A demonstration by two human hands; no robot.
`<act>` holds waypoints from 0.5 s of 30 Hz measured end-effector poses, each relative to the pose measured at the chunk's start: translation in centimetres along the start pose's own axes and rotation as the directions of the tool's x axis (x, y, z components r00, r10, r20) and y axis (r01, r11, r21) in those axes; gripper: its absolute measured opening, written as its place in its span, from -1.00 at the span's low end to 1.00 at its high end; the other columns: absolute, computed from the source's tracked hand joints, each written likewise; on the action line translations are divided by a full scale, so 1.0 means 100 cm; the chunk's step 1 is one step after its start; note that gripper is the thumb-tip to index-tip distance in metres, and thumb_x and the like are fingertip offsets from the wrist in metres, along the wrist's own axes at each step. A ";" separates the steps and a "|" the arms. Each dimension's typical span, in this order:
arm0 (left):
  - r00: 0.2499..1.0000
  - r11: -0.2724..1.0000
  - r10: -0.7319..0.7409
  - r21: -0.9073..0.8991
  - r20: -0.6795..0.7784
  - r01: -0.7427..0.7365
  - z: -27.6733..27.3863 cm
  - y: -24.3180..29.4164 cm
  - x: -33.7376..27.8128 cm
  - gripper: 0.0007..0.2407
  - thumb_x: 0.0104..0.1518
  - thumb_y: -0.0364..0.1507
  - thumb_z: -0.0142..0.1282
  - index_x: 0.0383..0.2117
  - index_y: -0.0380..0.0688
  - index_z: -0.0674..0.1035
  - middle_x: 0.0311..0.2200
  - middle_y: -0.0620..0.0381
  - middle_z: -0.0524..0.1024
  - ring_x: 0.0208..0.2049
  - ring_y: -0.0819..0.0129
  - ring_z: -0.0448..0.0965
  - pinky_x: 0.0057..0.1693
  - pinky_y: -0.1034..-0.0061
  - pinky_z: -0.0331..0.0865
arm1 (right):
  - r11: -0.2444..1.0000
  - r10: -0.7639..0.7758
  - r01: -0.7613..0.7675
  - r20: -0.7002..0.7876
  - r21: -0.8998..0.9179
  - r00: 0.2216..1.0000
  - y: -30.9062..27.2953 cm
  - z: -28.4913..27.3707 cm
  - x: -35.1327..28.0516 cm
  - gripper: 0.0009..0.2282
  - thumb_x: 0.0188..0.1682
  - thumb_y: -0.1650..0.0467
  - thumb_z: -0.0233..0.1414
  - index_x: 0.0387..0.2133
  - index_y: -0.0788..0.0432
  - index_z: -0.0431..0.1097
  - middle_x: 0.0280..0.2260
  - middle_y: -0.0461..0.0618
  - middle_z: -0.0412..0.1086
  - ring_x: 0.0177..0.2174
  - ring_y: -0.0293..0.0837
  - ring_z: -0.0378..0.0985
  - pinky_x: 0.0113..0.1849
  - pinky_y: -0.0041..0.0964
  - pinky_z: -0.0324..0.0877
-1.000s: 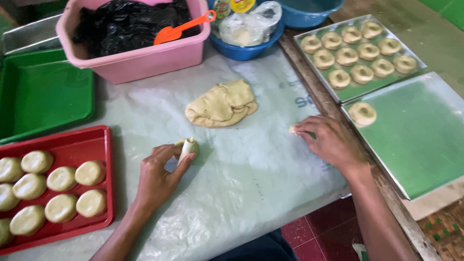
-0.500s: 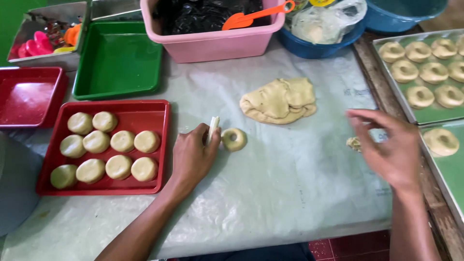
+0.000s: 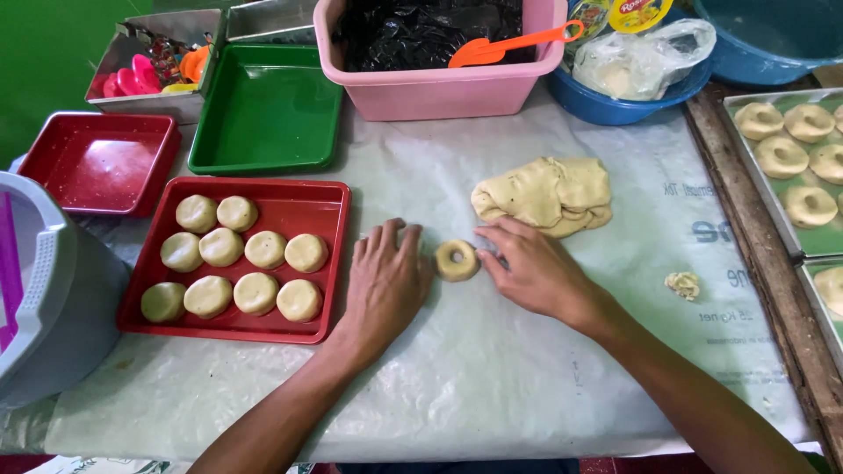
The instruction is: Shaping dough pieces into donuts using a circular cutter and placing them on a tray.
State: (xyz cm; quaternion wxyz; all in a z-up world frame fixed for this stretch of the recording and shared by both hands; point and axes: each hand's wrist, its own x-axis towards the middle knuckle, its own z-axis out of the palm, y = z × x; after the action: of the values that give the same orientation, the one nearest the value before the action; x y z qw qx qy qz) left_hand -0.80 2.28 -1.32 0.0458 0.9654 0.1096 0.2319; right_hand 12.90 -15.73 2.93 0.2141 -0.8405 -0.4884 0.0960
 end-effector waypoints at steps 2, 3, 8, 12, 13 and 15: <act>1.000 0.999 0.020 -0.029 -0.001 -0.020 -0.012 0.009 0.000 -0.71 0.05 -0.37 0.09 -0.11 -0.19 0.58 -0.07 -0.11 0.46 0.01 -0.04 0.51 0.04 0.23 0.37 | 1.000 0.004 -0.004 -0.007 0.022 1.000 -0.004 0.006 0.002 -0.70 0.04 0.34 0.02 -0.02 0.21 0.48 -0.11 0.13 0.50 -0.25 0.06 0.65 -0.19 -0.12 0.53; 0.999 0.997 0.041 -0.058 0.000 -0.041 -0.018 0.014 0.000 -0.70 0.08 -0.36 0.07 -0.11 -0.26 0.61 0.01 -0.20 0.45 0.11 -0.07 0.44 0.11 0.22 0.32 | 0.999 0.010 -0.009 -0.013 0.046 1.000 -0.006 0.008 0.003 -0.70 0.04 0.33 0.03 -0.02 0.22 0.49 -0.12 0.13 0.48 -0.28 0.03 0.64 -0.20 -0.13 0.53; 0.998 0.998 0.009 -0.067 0.061 -0.005 -0.013 0.022 -0.001 -0.71 0.21 -0.29 -0.01 -0.19 -0.26 0.65 0.15 -0.28 0.40 0.24 -0.12 0.36 0.23 0.11 0.24 | 0.987 0.079 -0.081 0.019 0.141 0.997 -0.012 0.011 0.012 -0.69 0.00 0.28 0.08 -0.06 0.19 0.53 -0.13 0.11 0.47 -0.25 0.06 0.63 -0.16 -0.10 0.51; 0.998 0.978 -0.002 -0.209 0.060 0.015 -0.008 0.021 -0.003 -0.75 0.21 -0.33 0.00 -0.24 -0.28 0.63 0.16 -0.29 0.37 0.27 -0.18 0.33 0.25 0.12 0.25 | 0.962 0.132 -0.134 0.024 0.238 0.991 -0.006 0.018 0.017 -0.72 -0.08 0.28 0.17 -0.16 0.16 0.55 -0.18 0.10 0.48 -0.18 0.04 0.63 -0.10 -0.12 0.50; 0.998 0.978 -0.001 -0.208 0.057 0.013 -0.007 0.020 -0.003 -0.75 0.21 -0.33 0.00 -0.24 -0.28 0.63 0.16 -0.29 0.37 0.27 -0.18 0.33 0.25 0.12 0.25 | 0.963 0.131 -0.132 0.021 0.237 0.991 -0.006 0.018 0.019 -0.72 -0.08 0.28 0.17 -0.16 0.16 0.55 -0.18 0.10 0.48 -0.18 0.04 0.63 -0.10 -0.12 0.50; 1.000 0.952 -0.010 -0.304 0.022 0.016 -0.004 0.020 -0.004 -0.77 0.14 -0.36 0.07 -0.24 -0.31 0.58 0.14 -0.30 0.37 0.26 -0.22 0.34 0.24 0.10 0.27 | 0.944 0.153 -0.148 0.006 0.295 0.988 -0.005 0.019 0.020 -0.74 -0.09 0.30 0.19 -0.21 0.19 0.55 -0.24 0.12 0.52 -0.19 0.04 0.65 -0.10 -0.12 0.51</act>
State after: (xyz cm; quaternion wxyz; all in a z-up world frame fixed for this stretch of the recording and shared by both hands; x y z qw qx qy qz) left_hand -1.00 0.24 -0.84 0.1966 0.9485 0.0783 0.2359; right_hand 12.74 -13.29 1.55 0.3332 -0.8346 -0.4014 0.1768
